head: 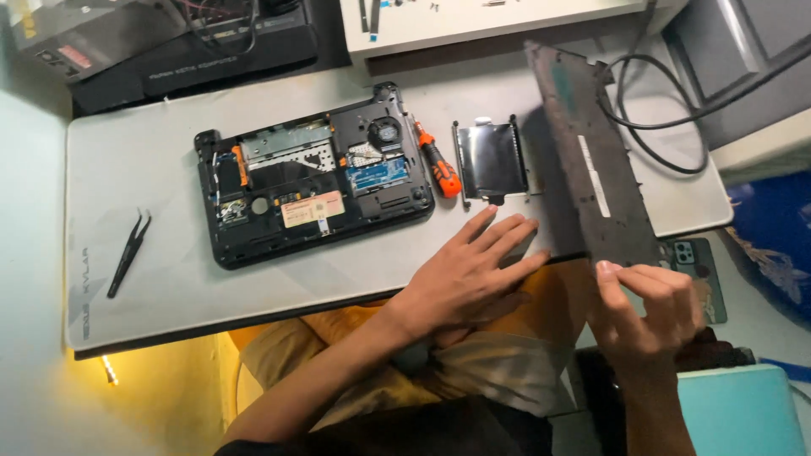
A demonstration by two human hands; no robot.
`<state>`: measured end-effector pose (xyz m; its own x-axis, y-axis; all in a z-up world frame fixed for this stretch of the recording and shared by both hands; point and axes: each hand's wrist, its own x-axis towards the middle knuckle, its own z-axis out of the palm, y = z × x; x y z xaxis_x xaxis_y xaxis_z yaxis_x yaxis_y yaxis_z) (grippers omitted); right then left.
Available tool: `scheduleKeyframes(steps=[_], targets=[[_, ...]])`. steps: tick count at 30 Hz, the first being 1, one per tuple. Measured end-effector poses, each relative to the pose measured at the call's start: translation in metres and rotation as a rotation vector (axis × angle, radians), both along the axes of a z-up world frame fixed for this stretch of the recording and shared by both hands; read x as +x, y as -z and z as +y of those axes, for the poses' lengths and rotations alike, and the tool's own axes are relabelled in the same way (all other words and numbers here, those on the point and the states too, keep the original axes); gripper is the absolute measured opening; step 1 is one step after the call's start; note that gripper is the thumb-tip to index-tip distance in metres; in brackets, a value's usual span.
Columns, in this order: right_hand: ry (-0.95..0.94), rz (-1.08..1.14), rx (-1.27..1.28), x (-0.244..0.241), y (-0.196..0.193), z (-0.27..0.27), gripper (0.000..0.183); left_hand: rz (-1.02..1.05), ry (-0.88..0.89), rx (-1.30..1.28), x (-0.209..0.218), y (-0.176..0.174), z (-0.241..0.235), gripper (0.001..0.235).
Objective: The person uses a screwdriver to fasten screws into the bottom of a disassembled laptop. They then place the battery into the chassis and connect its cable. Finally, they align and snap the blue bottom cover onto the laptop, pressing along the edges to secure it.
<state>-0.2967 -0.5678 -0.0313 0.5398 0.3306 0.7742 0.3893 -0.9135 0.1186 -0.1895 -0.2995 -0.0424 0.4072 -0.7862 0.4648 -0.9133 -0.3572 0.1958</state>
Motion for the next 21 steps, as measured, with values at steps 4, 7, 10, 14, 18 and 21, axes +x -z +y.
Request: scheduleKeyframes(steps=[4,7,10,14,18,21], targets=[[0.027,0.021,-0.038,0.006,0.012,-0.01,0.014,-0.035,0.02,0.036,-0.003,0.011,0.021,0.051],[0.126,0.096,-0.072,0.016,0.037,-0.023,0.013,-0.053,-0.063,0.041,0.0,-0.009,0.037,0.063],[0.194,0.228,-0.129,0.023,0.023,-0.008,0.023,-0.031,-0.284,0.223,0.002,-0.024,0.036,0.104],[0.221,0.333,-0.077,0.025,0.005,0.003,0.029,-0.201,-0.416,0.213,0.0,-0.009,0.033,0.103],[0.313,0.561,-0.169,0.021,-0.014,0.004,0.048,-0.21,-0.378,0.177,-0.004,-0.01,0.038,0.086],[0.338,0.646,-0.219,0.014,-0.032,0.011,0.055,-0.165,-0.291,0.08,-0.005,-0.01,0.042,0.071]])
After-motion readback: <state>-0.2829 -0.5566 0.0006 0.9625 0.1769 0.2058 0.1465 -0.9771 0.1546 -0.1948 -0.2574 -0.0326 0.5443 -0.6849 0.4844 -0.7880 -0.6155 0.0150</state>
